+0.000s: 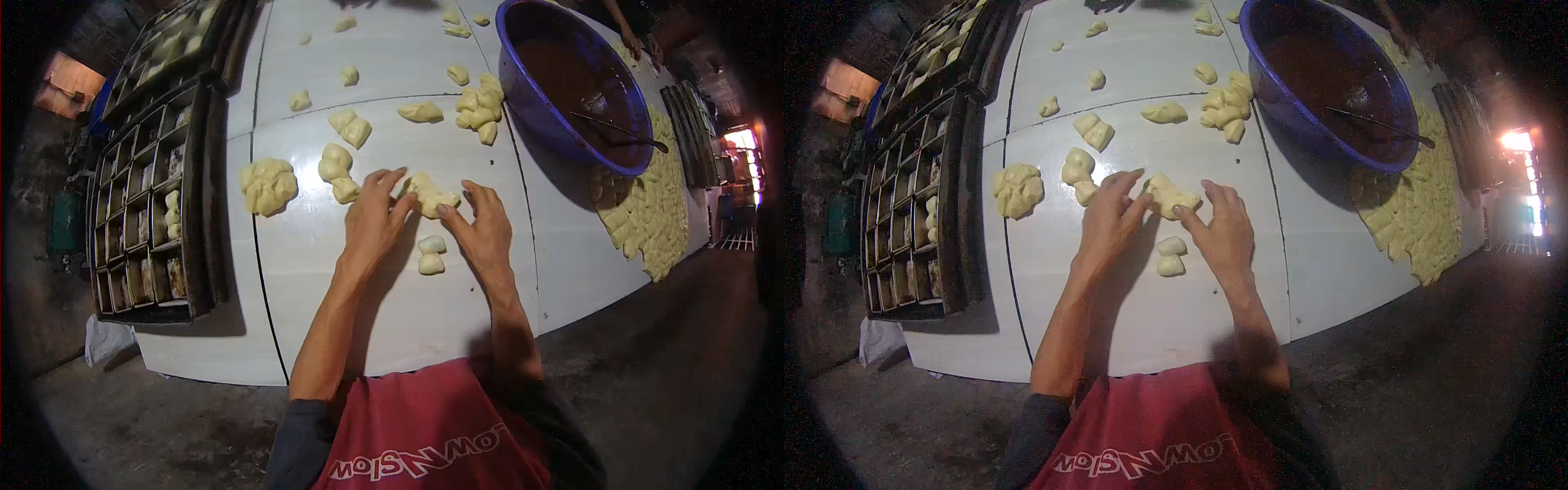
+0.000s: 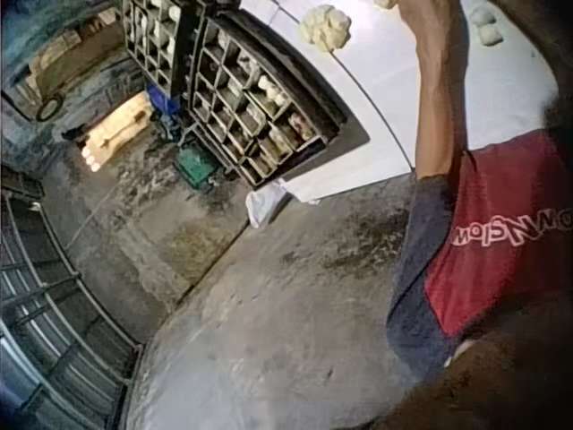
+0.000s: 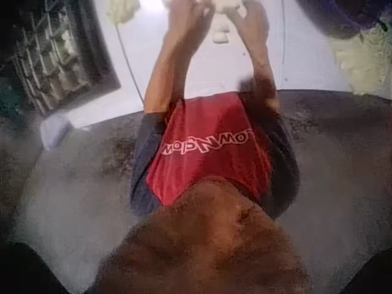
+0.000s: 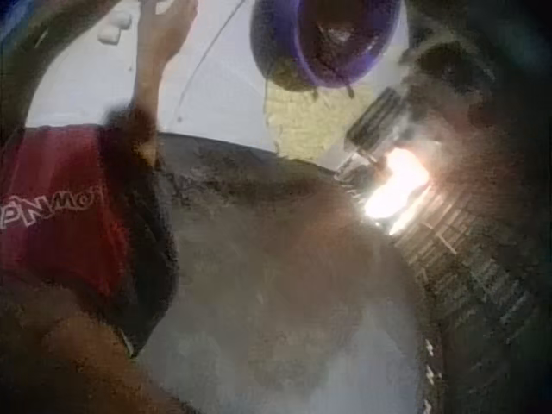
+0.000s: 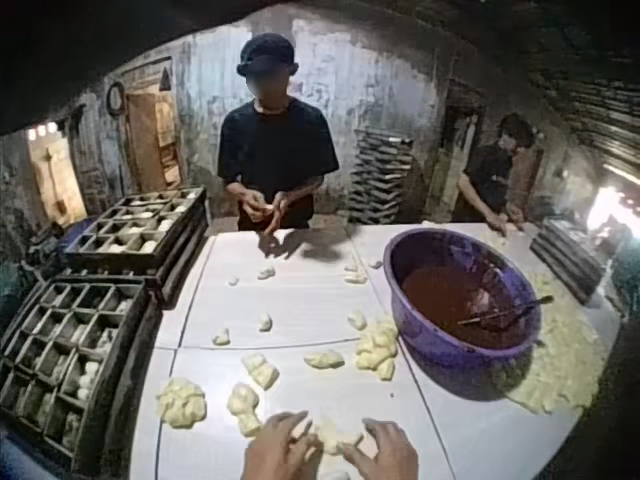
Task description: The person fills and shapes pieces of dough by hand, sealing them around filling, and arranges the dough pieces into the compartments of baking trays.
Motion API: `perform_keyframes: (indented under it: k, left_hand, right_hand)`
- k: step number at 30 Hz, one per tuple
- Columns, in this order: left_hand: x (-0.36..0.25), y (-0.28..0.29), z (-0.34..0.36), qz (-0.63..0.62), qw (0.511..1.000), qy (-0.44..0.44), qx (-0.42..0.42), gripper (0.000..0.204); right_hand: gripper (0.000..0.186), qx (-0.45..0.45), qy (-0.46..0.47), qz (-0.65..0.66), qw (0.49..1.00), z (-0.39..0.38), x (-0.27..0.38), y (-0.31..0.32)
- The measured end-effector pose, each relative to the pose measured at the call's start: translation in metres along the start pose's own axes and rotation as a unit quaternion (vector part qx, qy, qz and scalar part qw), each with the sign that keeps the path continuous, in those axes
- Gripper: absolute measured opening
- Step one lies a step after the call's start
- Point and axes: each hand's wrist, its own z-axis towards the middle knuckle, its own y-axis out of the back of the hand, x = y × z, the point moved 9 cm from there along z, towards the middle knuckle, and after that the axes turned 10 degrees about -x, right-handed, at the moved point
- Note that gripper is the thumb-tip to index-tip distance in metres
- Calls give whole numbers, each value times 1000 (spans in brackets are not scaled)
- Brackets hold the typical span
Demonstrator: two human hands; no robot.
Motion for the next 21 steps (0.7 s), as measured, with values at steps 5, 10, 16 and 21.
perform_keyframes:
  k: [5, 10, 16, 21]
  left_hand:
    - [-20, -21, 10, 93, 973, -209, 15, 28]
    - [-6, -20, 15, 58, 993, -105, 21, 22]
    - [-36, -21, 13, -3, 959, -284, -11, 47]
    - [-52, -56, 3, 57, 945, -312, 73, 61]
  right_hand:
    - [27, 83, 69, 24, 994, 2, 12, -23]
    - [16, 50, -274, 403, 872, -5, -62, -18]
    - [21, 84, -317, 421, 846, 2, -33, -22]
    - [23, 121, -225, 328, 909, 4, -53, -41]
